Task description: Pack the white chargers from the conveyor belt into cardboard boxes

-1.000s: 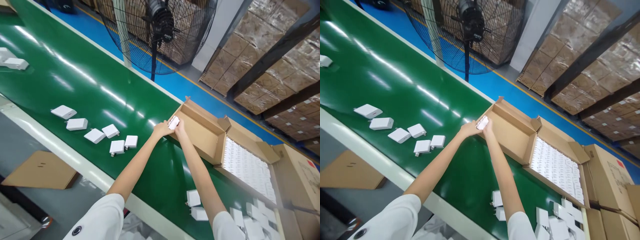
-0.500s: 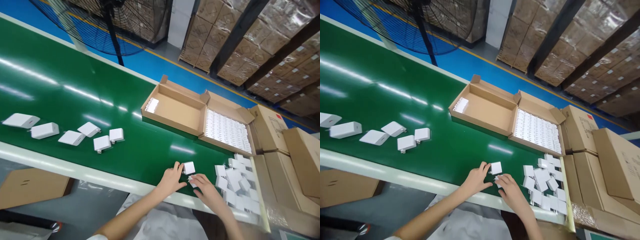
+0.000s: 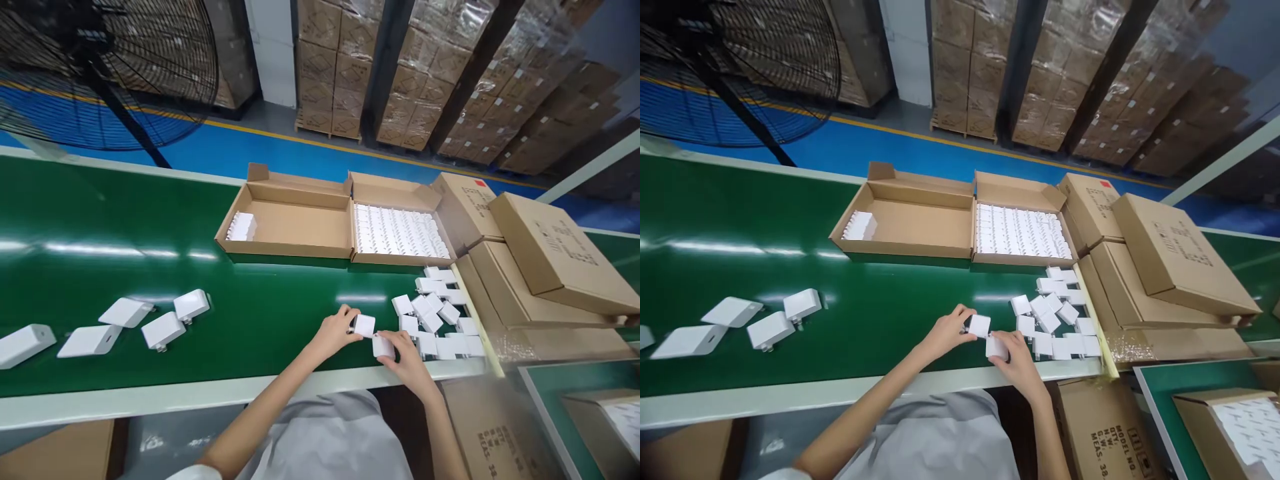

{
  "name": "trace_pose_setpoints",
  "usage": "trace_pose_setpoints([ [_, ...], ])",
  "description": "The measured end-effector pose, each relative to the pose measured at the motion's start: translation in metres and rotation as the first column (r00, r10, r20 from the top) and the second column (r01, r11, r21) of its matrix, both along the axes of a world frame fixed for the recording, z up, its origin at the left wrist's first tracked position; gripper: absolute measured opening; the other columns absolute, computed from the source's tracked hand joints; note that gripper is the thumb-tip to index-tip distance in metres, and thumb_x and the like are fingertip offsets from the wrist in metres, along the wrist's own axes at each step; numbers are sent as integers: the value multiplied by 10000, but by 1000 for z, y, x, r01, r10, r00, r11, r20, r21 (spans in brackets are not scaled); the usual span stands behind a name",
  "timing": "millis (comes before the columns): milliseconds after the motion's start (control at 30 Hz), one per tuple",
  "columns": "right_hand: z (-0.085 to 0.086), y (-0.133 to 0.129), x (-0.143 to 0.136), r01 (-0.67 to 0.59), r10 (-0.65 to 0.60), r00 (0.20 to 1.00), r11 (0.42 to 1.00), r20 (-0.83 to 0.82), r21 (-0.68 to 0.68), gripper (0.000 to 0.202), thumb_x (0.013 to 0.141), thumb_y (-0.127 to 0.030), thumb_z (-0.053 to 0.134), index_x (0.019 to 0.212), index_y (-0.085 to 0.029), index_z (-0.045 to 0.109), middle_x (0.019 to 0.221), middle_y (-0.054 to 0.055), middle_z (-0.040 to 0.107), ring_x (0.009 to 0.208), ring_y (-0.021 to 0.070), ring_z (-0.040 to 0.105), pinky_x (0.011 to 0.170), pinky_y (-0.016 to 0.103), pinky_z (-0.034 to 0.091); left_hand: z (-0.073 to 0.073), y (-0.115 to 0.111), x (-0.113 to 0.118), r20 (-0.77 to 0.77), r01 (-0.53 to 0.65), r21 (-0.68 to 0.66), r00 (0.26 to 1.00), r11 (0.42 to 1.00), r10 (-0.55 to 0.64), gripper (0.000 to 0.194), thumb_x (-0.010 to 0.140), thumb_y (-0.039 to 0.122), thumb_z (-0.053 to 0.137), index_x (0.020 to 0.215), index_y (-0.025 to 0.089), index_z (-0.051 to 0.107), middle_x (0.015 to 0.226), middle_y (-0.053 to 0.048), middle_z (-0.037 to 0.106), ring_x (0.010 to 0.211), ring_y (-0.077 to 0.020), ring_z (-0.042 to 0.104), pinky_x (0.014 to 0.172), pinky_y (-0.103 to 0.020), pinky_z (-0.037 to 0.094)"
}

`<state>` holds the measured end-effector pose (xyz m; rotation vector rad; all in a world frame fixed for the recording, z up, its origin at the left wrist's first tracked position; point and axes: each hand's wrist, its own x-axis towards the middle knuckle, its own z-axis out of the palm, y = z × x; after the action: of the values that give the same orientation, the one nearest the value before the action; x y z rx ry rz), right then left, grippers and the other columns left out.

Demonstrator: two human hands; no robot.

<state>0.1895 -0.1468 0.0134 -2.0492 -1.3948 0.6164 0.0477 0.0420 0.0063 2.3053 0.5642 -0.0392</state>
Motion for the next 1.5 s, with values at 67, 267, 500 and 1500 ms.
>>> trace_pose_setpoints([
  [67, -3, -1, 13, 81, -66, 979, 994, -194, 70, 419, 840, -263, 588, 1252, -301, 531, 1236, 67, 590, 1064, 251, 577, 909, 445, 500, -1, -9, -16, 75, 14, -121, 997, 993, -5, 469, 798, 268, 634, 1240, 258, 479, 1149, -28, 600, 944, -192, 639, 808, -272, 483],
  [267, -20, 54, -8, -122, 222, 798, 970, -561, 210, 322, 865, -339, 587, 1181, -282, 620, 1287, 51, 597, 1208, 227, 535, 1040, 423, 411, -2, -16, -85, 102, -32, -46, 994, 998, 37, 445, 861, 226, 445, 1296, 317, 465, 1068, -30, 575, 708, -139, 602, 671, -256, 482],
  [500, -14, 58, 3, -120, 169, 926, 980, -336, 161, 445, 873, -154, 442, 1288, -284, 535, 1371, 51, 526, 1273, 217, 477, 1077, 472, 369, -14, -22, -83, 107, -167, -25, 980, 986, 169, 588, 851, 245, 447, 1398, 235, 232, 1049, -57, 536, 615, -135, 573, 583, -263, 476],
  [1500, -16, 42, -5, 334, -346, 937, 929, 48, 159, 195, 923, -317, 424, 847, -202, 563, 1111, 130, 586, 1066, 265, 543, 908, 453, 463, -22, -35, -2, -55, 60, 248, 997, 967, -47, 854, 831, 251, 566, 1470, 157, 8, 1494, -230, 291, 889, -265, 677, 707, -333, 518],
])
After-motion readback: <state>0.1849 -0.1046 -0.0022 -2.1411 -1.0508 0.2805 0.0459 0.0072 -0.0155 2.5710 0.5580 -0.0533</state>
